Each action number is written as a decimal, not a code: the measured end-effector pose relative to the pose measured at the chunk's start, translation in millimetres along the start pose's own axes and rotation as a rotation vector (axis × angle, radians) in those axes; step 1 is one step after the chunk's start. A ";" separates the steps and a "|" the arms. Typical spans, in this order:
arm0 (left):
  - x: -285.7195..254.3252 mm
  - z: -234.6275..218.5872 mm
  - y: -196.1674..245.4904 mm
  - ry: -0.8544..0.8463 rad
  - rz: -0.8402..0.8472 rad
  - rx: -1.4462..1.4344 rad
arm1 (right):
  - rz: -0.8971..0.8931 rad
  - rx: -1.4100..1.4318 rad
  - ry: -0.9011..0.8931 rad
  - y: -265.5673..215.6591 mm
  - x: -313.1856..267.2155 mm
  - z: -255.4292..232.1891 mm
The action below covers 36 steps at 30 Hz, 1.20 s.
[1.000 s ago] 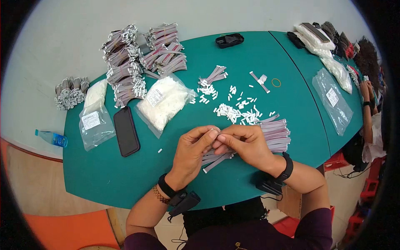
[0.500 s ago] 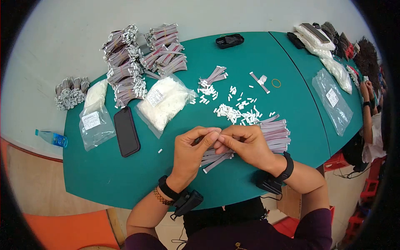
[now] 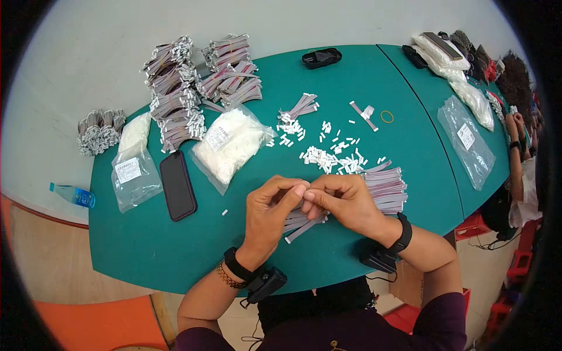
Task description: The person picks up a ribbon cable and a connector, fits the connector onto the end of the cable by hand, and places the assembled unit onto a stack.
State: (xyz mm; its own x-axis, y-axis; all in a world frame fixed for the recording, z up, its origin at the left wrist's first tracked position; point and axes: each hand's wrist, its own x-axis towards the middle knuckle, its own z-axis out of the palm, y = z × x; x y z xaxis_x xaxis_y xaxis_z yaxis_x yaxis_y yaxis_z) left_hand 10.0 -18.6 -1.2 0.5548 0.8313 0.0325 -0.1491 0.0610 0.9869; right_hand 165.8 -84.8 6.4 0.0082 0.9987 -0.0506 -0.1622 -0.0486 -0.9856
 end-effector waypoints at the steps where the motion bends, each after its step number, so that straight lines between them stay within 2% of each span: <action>1: 0.1 0.3 1.1 -0.008 -0.030 -0.033 | -0.008 0.010 0.004 0.6 0.1 -0.5; 2: 0.2 0.6 1.7 -0.016 -0.060 -0.065 | -0.016 0.021 0.009 1.9 0.3 -1.2; 14: 2.2 -2.6 -4.1 -0.025 0.034 -0.026 | -0.040 0.008 0.031 2.9 0.8 -2.9; 23: 2.5 -2.4 -1.8 -0.028 -0.061 -0.133 | -0.044 -0.019 0.007 1.2 1.2 -4.0; 29: 3.2 -0.4 -4.0 0.000 0.006 -0.073 | -0.036 -0.074 0.019 0.2 1.2 -2.5; 33: 2.4 1.3 -1.3 -0.012 -0.009 -0.061 | -0.007 -0.100 0.020 -4.4 0.2 -1.5; 36: 5.0 1.7 -0.8 -0.050 -0.064 -0.086 | -0.054 -0.043 -0.002 0.2 1.1 -4.7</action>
State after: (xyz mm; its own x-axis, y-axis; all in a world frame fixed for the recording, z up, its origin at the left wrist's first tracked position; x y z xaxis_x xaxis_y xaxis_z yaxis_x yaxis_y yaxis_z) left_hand 14.3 -15.4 -1.6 0.6052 0.7958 -0.0206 -0.1805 0.1623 0.9701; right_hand 170.5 -83.8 5.4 0.0134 0.9999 0.0035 -0.1192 0.0051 -0.9929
